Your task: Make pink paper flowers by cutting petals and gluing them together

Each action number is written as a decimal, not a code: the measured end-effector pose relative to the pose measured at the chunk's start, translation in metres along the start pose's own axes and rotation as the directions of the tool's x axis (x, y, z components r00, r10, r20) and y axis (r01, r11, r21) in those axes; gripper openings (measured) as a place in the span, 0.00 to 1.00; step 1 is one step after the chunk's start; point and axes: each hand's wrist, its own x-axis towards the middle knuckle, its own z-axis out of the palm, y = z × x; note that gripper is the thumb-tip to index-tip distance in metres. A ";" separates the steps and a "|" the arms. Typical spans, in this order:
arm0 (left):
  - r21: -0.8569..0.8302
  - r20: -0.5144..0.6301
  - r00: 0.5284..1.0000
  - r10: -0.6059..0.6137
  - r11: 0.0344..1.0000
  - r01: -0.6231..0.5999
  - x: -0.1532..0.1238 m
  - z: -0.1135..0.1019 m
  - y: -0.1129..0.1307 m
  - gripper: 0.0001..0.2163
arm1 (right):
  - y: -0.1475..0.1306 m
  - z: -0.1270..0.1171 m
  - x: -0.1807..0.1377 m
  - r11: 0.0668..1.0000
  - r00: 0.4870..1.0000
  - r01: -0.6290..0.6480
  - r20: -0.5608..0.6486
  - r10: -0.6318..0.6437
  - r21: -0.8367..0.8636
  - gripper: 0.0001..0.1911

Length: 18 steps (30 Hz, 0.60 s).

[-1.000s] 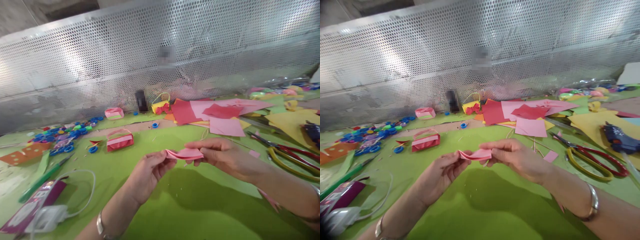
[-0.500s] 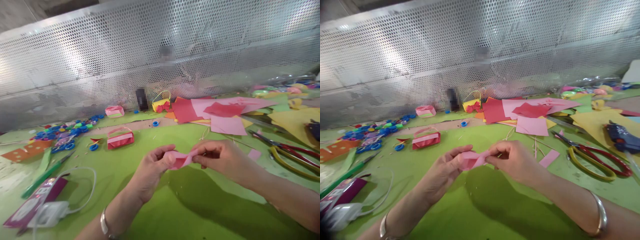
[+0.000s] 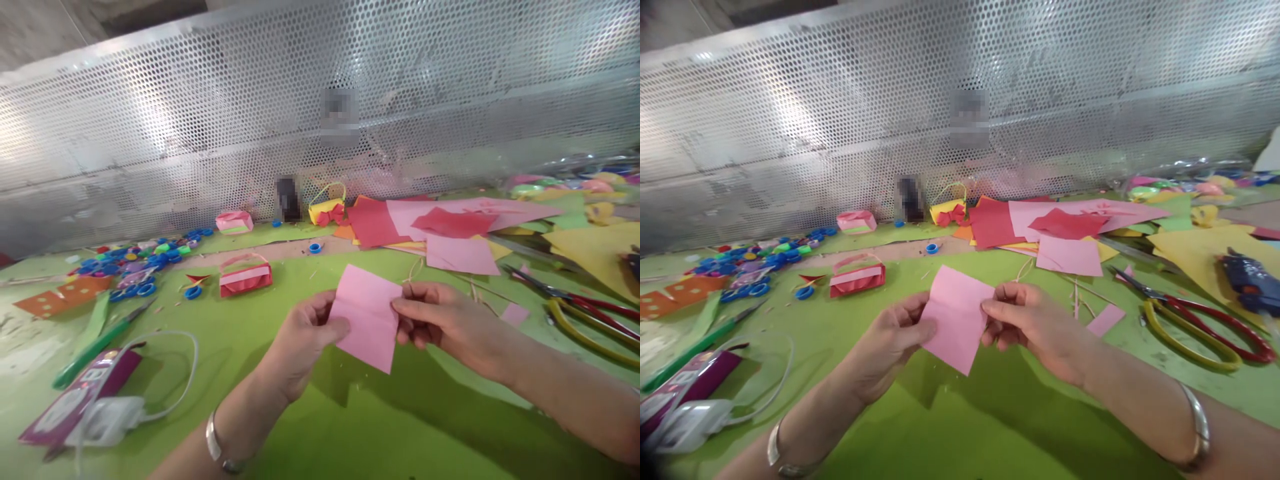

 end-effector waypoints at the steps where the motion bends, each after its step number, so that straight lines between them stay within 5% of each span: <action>1: 0.010 -0.017 1.000 -0.026 1.000 0.027 0.000 0.000 0.000 0.11 | 0.000 -0.001 0.000 0.999 1.000 0.017 -0.013 -0.017 -0.048 0.13; 3: 0.018 -0.085 0.994 -0.062 0.998 0.064 0.001 0.000 0.000 0.07 | 0.002 -0.003 0.001 0.988 0.995 0.057 -0.077 -0.068 -0.145 0.10; 5: 0.021 -0.153 0.985 -0.075 0.997 0.079 0.002 -0.001 0.000 0.05 | 0.004 -0.005 0.001 0.874 0.942 0.237 -0.120 -0.314 -0.424 0.17; 6: 0.022 -0.173 0.982 -0.076 0.996 0.081 0.003 -0.001 -0.001 0.04 | 0.004 -0.006 0.000 0.699 0.868 0.361 -0.052 -0.494 -0.617 0.22; 7: 0.026 -0.187 0.980 -0.074 0.996 0.080 0.003 -0.002 -0.001 0.04 | 0.005 -0.007 -0.002 0.427 0.753 0.470 0.099 -0.650 -0.773 0.24; 9: 0.078 -0.165 0.984 -0.061 0.994 0.074 0.004 -0.003 -0.003 0.04 | 0.005 -0.007 -0.005 -0.143 0.499 0.555 0.466 -0.730 -0.819 0.22; 11: 0.162 -0.112 0.993 -0.040 0.985 0.058 0.006 -0.003 -0.004 0.05 | 0.005 -0.007 -0.007 -0.378 0.377 0.564 0.636 -0.673 -0.734 0.18; 13: 0.241 -0.097 0.995 -0.013 0.970 0.037 0.007 -0.004 -0.005 0.10 | 0.005 -0.005 -0.007 -0.382 0.410 0.600 0.680 -0.608 -0.703 0.18; 16: 0.342 -0.179 0.982 0.064 0.940 0.001 0.007 -0.007 0.000 0.19 | 0.005 -0.005 -0.005 -0.285 0.568 0.642 0.692 -0.446 -0.711 0.20; 18: 0.436 -0.211 0.968 0.139 0.900 -0.034 0.002 -0.009 0.004 0.19 | 0.007 -0.007 -0.006 -0.248 0.625 0.657 0.699 -0.348 -0.712 0.18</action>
